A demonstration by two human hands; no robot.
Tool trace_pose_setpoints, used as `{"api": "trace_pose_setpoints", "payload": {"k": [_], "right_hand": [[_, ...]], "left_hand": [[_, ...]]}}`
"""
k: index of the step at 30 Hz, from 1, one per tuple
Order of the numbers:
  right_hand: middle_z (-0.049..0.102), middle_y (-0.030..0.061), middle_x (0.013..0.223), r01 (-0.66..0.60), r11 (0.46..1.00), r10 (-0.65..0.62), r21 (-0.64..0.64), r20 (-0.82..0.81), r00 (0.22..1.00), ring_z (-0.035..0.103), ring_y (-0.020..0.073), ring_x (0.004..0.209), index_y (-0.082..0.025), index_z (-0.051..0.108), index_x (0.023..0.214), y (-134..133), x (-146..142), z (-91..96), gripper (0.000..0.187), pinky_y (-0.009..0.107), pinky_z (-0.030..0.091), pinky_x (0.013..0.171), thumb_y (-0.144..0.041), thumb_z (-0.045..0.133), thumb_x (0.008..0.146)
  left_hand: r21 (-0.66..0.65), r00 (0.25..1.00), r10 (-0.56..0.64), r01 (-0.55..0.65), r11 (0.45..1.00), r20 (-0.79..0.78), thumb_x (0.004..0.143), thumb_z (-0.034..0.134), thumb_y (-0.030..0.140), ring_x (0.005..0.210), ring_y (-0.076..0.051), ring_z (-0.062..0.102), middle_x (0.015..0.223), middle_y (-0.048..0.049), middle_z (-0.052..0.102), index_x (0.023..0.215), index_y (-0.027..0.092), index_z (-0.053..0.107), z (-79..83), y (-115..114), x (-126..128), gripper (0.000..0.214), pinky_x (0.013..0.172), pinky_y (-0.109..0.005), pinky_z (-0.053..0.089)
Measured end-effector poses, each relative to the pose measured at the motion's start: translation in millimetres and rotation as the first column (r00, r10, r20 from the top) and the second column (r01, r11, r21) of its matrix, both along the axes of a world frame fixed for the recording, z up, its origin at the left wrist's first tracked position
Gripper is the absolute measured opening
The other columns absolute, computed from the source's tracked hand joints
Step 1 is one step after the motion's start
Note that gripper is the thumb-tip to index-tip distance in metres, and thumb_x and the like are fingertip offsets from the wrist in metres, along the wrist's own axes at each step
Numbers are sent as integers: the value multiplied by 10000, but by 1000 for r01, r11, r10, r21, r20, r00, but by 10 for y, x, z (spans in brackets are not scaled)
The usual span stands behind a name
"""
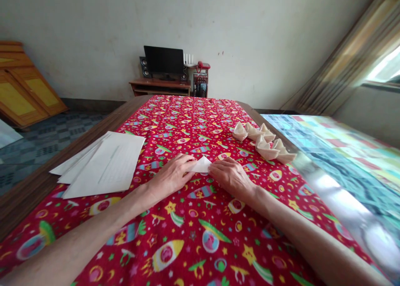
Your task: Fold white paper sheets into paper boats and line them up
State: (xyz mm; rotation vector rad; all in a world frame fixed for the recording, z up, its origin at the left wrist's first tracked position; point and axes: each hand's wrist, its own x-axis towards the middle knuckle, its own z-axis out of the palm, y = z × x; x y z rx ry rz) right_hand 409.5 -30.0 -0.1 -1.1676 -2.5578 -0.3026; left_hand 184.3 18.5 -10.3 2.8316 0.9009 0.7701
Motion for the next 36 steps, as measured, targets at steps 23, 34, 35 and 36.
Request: {"api": "trace_pose_setpoints", "payload": {"k": [23, 34, 35, 36], "right_hand": [[698, 63, 934, 28, 997, -36, -74, -103, 994, 632, 146, 849, -175, 657, 901, 60, 66, -8, 245, 226, 422, 742, -241, 425, 948], [671, 68, 837, 33, 991, -52, 132, 144, 988, 583, 159, 784, -128, 562, 1074, 8, -45, 21, 231, 285, 371, 697, -177, 367, 962], [661, 60, 803, 42, 988, -69, 149, 180, 981, 572, 159, 751, -131, 562, 1068, 4, -75, 44, 225, 294, 357, 681, -180, 371, 961], [649, 51, 773, 46, 986, -80, 162, 211, 974, 559, 159, 719, -134, 566, 1054, 3, -106, 70, 217, 303, 342, 665, -179, 377, 958]], "left_hand": [[15, 997, -82, 82, 997, 11, 916, 501, 252, 1041, -195, 549, 1076, -59, 635, 1084, 170, 603, 14, 14, -33, 213, 899, -335, 472], [53, 996, -65, 62, 997, 60, 939, 458, 252, 966, -182, 564, 992, -56, 657, 1016, 150, 620, -32, 41, 7, 207, 857, -325, 486], [53, 996, -66, 63, 997, 58, 937, 462, 254, 967, -183, 564, 991, -57, 657, 1006, 151, 624, -31, 39, 7, 204, 858, -327, 484], [55, 996, -67, 64, 996, 58, 935, 466, 261, 966, -185, 565, 989, -58, 657, 994, 153, 629, -28, 37, 6, 205, 858, -330, 483]]}}
